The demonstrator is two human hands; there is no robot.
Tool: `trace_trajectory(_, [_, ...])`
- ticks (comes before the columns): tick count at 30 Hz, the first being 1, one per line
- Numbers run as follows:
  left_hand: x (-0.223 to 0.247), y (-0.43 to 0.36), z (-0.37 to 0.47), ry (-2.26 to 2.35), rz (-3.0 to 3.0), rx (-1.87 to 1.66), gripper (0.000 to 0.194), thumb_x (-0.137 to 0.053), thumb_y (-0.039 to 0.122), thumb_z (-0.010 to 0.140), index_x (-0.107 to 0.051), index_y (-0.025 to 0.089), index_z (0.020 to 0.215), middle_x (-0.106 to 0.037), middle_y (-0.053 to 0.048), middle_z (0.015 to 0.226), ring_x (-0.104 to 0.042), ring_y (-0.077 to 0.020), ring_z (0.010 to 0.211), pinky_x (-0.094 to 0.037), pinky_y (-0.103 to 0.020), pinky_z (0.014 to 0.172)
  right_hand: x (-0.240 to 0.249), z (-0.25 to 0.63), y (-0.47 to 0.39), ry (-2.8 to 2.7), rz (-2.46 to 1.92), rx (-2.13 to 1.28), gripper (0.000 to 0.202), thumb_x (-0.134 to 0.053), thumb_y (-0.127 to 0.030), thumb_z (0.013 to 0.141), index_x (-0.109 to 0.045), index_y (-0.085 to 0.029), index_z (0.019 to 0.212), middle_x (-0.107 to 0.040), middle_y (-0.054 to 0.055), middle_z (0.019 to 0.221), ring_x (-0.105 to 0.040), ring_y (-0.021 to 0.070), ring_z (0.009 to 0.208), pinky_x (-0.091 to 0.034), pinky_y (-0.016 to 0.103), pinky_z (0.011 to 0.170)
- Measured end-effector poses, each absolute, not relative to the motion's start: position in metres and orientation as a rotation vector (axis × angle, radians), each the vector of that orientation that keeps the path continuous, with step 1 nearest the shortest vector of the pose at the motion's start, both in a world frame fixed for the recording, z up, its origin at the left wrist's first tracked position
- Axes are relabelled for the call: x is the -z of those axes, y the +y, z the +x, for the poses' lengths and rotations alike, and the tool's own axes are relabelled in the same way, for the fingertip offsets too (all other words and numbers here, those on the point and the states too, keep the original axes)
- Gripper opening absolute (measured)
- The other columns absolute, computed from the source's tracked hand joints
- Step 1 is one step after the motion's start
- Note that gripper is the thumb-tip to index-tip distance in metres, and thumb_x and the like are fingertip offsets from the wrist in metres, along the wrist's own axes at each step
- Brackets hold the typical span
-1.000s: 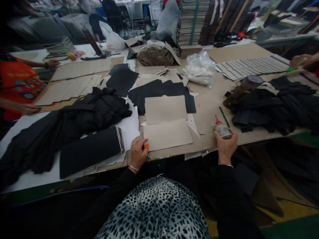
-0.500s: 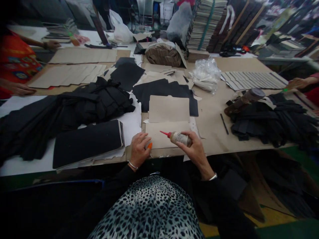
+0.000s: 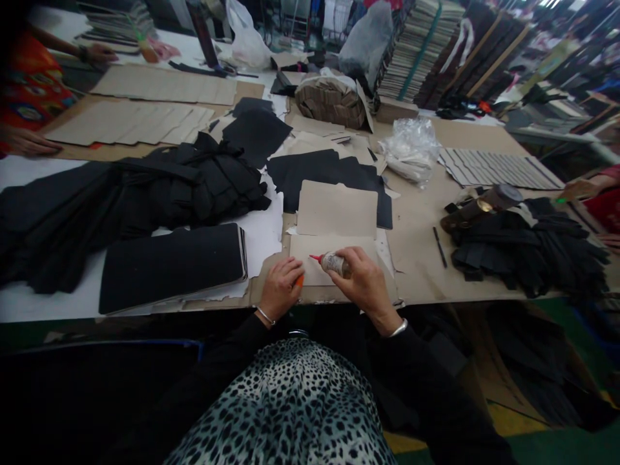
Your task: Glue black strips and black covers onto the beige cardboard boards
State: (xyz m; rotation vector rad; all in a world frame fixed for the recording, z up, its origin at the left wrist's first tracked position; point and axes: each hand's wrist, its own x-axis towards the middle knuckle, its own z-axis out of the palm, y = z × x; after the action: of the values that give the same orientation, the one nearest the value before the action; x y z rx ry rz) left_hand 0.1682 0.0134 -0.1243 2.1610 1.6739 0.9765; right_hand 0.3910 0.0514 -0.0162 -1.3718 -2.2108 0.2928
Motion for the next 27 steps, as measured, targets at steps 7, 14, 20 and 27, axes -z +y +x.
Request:
trace_trajectory(7, [0.124, 0.014, 0.169, 1.677, 2.169, -0.988, 0.023, -0.060, 0.016, 0.090, -0.071, 0.024, 0.108, -0.071, -0.008, 0.128, -0.056, -0.0297, 0.131, -0.038, -0.052, 0.115, 0.012, 0.385, 0.052, -2.264, -1.347, -0.288, 0.029, -0.071, -0.041, 0.089, -0.064, -0.026, 0.113, -0.068, 0.007, 0.109, -0.067, 0.0253, 0.097, -0.053, 0.037, 0.083])
trace_trajectory(14, [0.123, 0.014, 0.169, 1.681, 2.177, -0.981, 0.024, -0.059, 0.016, 0.090, -0.071, 0.024, 0.109, -0.071, -0.008, 0.126, -0.056, -0.0287, 0.131, -0.039, -0.051, 0.114, 0.010, 0.382, 0.052, -2.296, -1.331, -0.275, 0.030, -0.072, -0.038, 0.088, -0.064, -0.026, 0.114, -0.068, 0.007, 0.114, -0.067, 0.0256, 0.100, -0.053, 0.038, 0.085])
trace_trajectory(20, [0.125, 0.014, 0.169, 1.684, 2.186, -0.972, 0.024, -0.061, 0.015, 0.088, -0.071, 0.024, 0.108, -0.071, -0.008, 0.126, -0.055, -0.0292, 0.131, -0.038, -0.051, 0.114, 0.011, 0.382, 0.052, -2.314, -1.330, -0.265, 0.030, -0.072, -0.036, 0.087, -0.064, -0.027, 0.115, -0.069, 0.007, 0.115, -0.067, 0.0256, 0.098, -0.053, 0.037, 0.082])
trace_trajectory(27, [0.124, 0.014, 0.169, 1.689, 2.183, -0.955, 0.021, -0.059, 0.016, 0.090, -0.070, 0.023, 0.107, -0.071, -0.007, 0.127, -0.055, -0.0298, 0.131, -0.037, -0.051, 0.115, 0.005, 0.379, 0.052, -2.407, -1.278, -0.247, 0.028, -0.070, -0.030, 0.088, -0.063, -0.027, 0.116, -0.068, 0.008, 0.116, -0.065, 0.0274, 0.102, -0.053, 0.039, 0.086])
